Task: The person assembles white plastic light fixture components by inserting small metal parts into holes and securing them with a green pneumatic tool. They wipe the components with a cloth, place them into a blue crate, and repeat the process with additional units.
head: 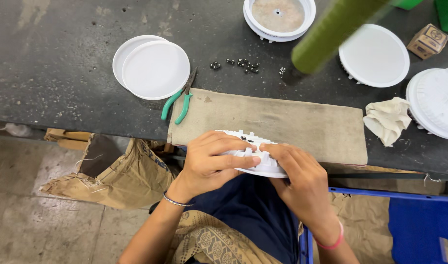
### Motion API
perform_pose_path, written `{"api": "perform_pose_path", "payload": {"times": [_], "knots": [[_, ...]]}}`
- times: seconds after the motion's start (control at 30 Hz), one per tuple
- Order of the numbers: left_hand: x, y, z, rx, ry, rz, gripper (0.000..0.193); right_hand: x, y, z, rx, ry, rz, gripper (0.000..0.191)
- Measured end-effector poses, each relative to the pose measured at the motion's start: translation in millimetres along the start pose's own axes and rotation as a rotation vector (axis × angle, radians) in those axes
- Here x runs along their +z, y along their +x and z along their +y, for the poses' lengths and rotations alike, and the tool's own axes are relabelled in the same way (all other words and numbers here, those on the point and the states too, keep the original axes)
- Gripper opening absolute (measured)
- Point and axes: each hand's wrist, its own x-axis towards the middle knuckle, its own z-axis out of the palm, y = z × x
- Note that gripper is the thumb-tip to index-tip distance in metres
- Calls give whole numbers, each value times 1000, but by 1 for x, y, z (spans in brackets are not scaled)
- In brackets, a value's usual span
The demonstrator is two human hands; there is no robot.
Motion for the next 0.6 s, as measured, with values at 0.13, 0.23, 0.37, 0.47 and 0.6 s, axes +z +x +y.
{"api": "perform_pose_path", "payload": {"times": [0.13,0.23,0.37,0.47,0.6], "knots": [[-1,-3,-1,-12,-14,14,40,-28,-24,3,155,170,69,58],[-2,-4,-1,-16,-25,17,42,-49,-39,32,160,426,544,41],[-2,-2,0,-14,-15,20,42,-64,-43,93,255,661,769,23],[-3,0,1,-18,-36,4,41,-50,-34,139,267,446,671,14],[-1,5,4,-9,-33,-9,40,-5,-3,197,621,483,408,20]]}}
